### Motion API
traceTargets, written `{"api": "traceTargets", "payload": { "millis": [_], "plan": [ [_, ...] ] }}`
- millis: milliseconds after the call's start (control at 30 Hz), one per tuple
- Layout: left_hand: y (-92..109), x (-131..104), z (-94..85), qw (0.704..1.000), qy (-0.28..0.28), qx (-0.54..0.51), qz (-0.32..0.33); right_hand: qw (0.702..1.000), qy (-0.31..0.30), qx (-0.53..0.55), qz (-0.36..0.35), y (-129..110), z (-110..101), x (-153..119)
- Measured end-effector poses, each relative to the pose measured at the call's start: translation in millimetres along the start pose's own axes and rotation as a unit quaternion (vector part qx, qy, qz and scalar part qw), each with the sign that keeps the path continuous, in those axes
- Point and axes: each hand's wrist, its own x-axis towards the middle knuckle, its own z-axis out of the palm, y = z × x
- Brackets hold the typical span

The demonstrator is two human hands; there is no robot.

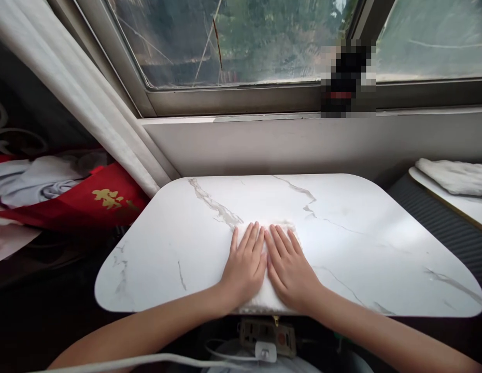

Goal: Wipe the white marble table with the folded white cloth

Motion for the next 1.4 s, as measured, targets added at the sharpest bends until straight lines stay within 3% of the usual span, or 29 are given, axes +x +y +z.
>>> {"api": "traceTargets", "payload": {
  "millis": [167,300,433,533,667,767,900,1033,1167,1300,1400],
  "plan": [
    [21.8,-32.0,-9.6,0.996,-0.048,-0.068,0.020,0.999,-0.005,0.035,-0.031,-3.9,-16.5,-35.9],
    [16.5,-17.8,-8.7,0.992,-0.073,-0.099,0.001,0.995,-0.064,0.077,0.001,11.5,-19.4,-23.3],
    [-8.5,37.0,4.7,0.996,-0.044,-0.070,-0.023,0.986,-0.106,0.106,0.074,38.4,-8.1,27.3],
    [-32.6,95.0,16.0,0.999,-0.002,-0.038,-0.030,0.985,-0.066,0.092,0.127,67.5,8.2,77.8],
    [-56.5,167.5,26.5,0.998,0.018,-0.004,-0.062,0.988,-0.043,0.064,0.135,112.8,27.9,134.2],
    [-63.5,206.1,31.5,0.998,0.013,0.001,-0.064,0.987,-0.033,0.047,0.153,140.7,36.0,157.4],
    [-63.4,234.7,36.2,0.998,0.008,0.002,-0.059,0.982,-0.013,0.025,0.185,160.4,40.9,168.0],
    [-61.1,242.2,38.4,0.998,0.007,0.013,-0.056,0.980,-0.002,0.011,0.200,163.4,42.5,167.3],
    [-54.1,233.0,37.7,0.999,0.002,0.014,-0.051,0.979,-0.007,0.004,0.202,156.6,38.7,155.5],
    [-34.7,207.8,36.9,0.999,0.002,0.012,-0.038,0.981,-0.024,-0.003,0.194,144.6,28.7,125.8],
    [-12.2,176.5,36.4,0.999,0.014,0.012,-0.028,0.985,-0.036,-0.006,0.168,131.6,17.7,91.4]
  ]
}}
